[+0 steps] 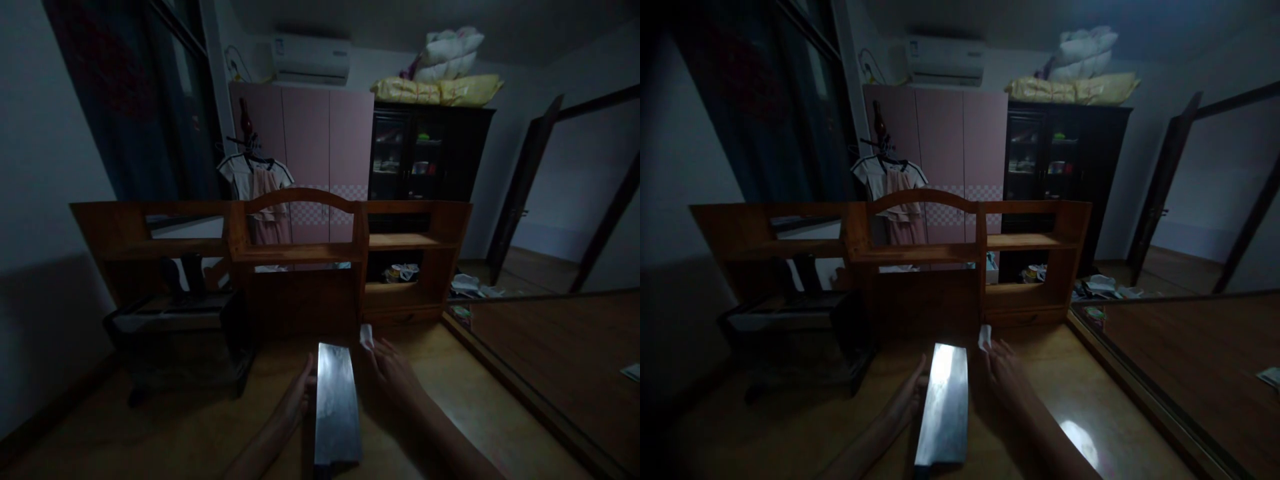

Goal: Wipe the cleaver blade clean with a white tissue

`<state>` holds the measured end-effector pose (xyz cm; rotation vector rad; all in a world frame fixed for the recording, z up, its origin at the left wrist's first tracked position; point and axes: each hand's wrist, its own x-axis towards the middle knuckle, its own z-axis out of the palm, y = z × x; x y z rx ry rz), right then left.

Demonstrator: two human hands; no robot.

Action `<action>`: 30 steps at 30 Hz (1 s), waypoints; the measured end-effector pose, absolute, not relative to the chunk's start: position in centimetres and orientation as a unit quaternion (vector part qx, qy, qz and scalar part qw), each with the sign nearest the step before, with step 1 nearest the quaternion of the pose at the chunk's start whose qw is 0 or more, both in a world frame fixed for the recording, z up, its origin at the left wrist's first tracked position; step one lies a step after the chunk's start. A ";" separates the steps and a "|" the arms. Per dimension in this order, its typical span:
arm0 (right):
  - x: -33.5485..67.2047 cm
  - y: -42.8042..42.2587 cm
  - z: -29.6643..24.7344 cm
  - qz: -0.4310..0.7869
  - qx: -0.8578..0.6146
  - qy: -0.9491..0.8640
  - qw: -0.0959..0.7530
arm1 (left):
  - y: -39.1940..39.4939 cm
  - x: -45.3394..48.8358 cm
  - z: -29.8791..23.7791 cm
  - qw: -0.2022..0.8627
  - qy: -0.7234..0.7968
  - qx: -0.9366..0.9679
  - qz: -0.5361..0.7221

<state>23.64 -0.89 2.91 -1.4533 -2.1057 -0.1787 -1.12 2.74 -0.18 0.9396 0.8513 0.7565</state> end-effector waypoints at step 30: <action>17.5 -3.8 4.1 0.030 -0.408 -0.882 0.234 | 1.8 -1.4 1.3 0.762 0.381 0.401 0.337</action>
